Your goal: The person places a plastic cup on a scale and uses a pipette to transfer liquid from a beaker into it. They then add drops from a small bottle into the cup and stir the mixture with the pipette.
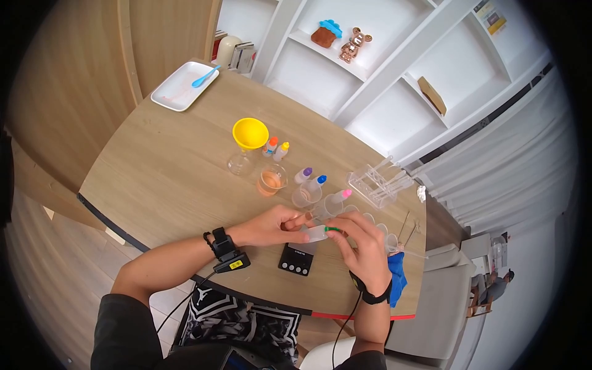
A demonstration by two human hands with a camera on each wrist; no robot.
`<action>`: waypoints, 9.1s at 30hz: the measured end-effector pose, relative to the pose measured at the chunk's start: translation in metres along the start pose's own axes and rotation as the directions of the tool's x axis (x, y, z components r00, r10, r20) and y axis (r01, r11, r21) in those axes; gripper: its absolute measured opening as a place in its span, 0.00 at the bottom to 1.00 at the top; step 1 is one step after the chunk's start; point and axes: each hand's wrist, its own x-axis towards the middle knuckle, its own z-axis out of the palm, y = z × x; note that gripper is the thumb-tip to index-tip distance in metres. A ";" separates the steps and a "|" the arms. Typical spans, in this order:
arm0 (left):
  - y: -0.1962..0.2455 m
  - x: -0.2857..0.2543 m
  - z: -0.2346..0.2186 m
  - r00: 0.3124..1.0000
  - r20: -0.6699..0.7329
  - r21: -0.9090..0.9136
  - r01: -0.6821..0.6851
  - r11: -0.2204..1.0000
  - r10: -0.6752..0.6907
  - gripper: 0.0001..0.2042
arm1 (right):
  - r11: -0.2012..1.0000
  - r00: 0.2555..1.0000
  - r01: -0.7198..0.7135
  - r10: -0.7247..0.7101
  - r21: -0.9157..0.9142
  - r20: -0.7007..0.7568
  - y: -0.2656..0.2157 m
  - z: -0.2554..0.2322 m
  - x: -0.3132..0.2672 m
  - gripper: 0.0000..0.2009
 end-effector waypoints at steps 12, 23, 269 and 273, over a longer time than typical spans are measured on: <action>0.002 -0.001 0.002 0.999 0.027 -0.007 0.028 1.000 -0.028 0.12 | 0.947 0.938 0.320 -0.321 -0.026 -0.134 0.020 0.003 -0.011 0.08; -0.012 0.001 0.000 0.998 -0.041 0.044 -0.052 0.998 0.054 0.12 | 0.992 0.968 -0.105 0.117 -0.063 0.221 0.076 0.021 -0.059 0.09; 0.009 -0.004 -0.002 0.996 -0.013 -0.099 0.084 0.992 -0.085 0.21 | 0.968 0.898 0.091 -0.182 -0.235 -0.401 0.112 -0.012 0.035 0.07; 0.008 -0.006 -0.006 0.994 -0.022 -0.105 0.102 0.989 -0.104 0.16 | 0.977 0.694 -0.059 -0.106 -0.203 -0.712 0.067 -0.094 -0.014 0.04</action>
